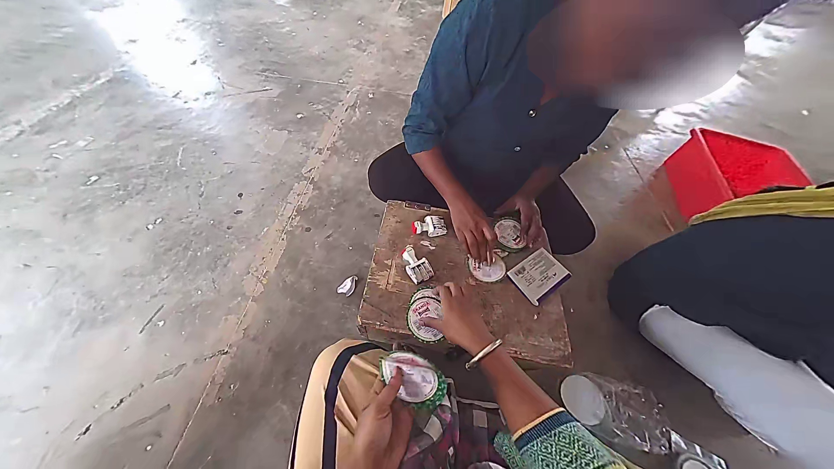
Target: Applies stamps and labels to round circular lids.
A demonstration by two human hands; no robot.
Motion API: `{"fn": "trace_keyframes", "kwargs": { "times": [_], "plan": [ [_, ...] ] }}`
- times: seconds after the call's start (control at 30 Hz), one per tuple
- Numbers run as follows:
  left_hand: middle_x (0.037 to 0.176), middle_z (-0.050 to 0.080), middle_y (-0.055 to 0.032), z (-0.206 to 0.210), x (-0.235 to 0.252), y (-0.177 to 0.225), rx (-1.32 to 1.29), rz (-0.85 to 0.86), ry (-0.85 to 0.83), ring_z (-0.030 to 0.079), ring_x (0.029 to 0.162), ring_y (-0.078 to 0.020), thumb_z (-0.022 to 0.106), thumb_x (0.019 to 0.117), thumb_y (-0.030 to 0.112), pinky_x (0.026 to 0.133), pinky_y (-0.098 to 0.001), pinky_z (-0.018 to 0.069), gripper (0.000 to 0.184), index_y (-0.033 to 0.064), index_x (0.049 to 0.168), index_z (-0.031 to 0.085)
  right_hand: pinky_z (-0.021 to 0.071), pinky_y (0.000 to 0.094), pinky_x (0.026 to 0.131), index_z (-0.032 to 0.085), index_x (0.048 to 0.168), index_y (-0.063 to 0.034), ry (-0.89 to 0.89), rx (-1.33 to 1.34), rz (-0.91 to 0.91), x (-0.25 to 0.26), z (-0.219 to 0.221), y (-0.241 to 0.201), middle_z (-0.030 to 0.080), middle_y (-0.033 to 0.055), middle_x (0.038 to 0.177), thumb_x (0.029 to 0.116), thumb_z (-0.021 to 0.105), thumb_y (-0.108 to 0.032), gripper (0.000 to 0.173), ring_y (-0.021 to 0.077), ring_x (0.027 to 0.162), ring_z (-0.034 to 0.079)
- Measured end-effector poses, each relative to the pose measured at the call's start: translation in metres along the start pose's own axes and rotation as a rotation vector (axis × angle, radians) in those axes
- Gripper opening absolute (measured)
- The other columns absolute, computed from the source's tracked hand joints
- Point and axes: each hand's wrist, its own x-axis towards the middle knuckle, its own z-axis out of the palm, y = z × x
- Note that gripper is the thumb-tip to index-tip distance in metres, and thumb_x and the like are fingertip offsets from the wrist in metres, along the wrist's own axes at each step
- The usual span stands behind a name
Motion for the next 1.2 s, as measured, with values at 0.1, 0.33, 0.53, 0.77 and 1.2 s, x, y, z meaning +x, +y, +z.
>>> {"fn": "trace_keyframes", "kwargs": {
  "times": [0.1, 0.33, 0.53, 0.77, 1.2],
  "plan": [
    [0.12, 0.062, -0.0125, 0.014, 0.026, -0.015, -0.059, 0.026, -0.006, 0.066, 0.108, -0.0183, 0.031, 0.1124, 0.012, 0.095, -0.0347, 0.0546, 0.032, 0.0027, 0.142, 0.037, 0.0446, 0.0559, 0.104, 0.061, 0.13, 0.004, -0.021, 0.001, 0.081, -0.012, 0.001, -0.01, 0.053, 0.029, 0.138, 0.0943, 0.073, -0.037, 0.056, 0.0436, 0.13, 0.052],
    [0.124, 0.059, -0.0132, 0.024, 0.054, -0.024, -0.213, 0.037, 0.066, 0.063, 0.111, -0.0201, 0.03, 0.1133, 0.017, 0.097, -0.0353, 0.0526, 0.035, 0.0062, 0.146, 0.034, 0.0444, 0.0539, 0.106, 0.058, 0.141, -0.0017, 0.202, 0.001, 0.055, -0.024, 0.006, -0.005, 0.057, 0.0224, 0.142, 0.1009, 0.062, -0.042, 0.057, 0.0391, 0.133, 0.054],
    [0.129, 0.057, -0.0153, 0.03, 0.054, -0.03, -0.129, 0.016, 0.144, 0.062, 0.113, -0.0223, 0.032, 0.1133, 0.02, 0.096, -0.0375, 0.0527, 0.039, 0.0066, 0.15, 0.032, 0.0497, 0.0603, 0.095, 0.06, 0.139, 0.0045, 0.367, -0.067, -0.218, -0.037, 0.051, 0.01, 0.059, 0.0273, 0.14, 0.09, 0.071, -0.012, 0.052, 0.0485, 0.124, 0.058],
    [0.143, 0.049, -0.0194, 0.043, 0.06, -0.038, -0.025, 0.044, 0.314, 0.056, 0.125, -0.0259, 0.038, 0.1119, 0.014, 0.104, -0.0402, 0.0481, 0.043, 0.0052, 0.153, 0.029, 0.0513, 0.055, 0.099, 0.06, 0.139, 0.0047, 0.515, 0.15, -0.105, -0.046, 0.047, 0.011, 0.07, 0.0239, 0.121, 0.1023, 0.05, -0.004, 0.039, 0.0434, 0.113, 0.067],
    [0.128, 0.059, -0.0141, 0.024, 0.055, -0.046, 0.333, 0.489, 0.011, 0.07, 0.098, -0.0105, 0.057, 0.0908, -0.014, 0.082, -0.026, 0.0603, 0.08, 0.005, 0.157, 0.016, 0.0505, 0.0295, 0.106, 0.023, 0.159, 0.0024, 0.075, 1.01, -0.16, -0.071, 0.027, 0.041, 0.048, 0.0198, 0.151, 0.0759, 0.088, -0.021, 0.108, 0.0162, 0.13, 0.058]
  ]
}}
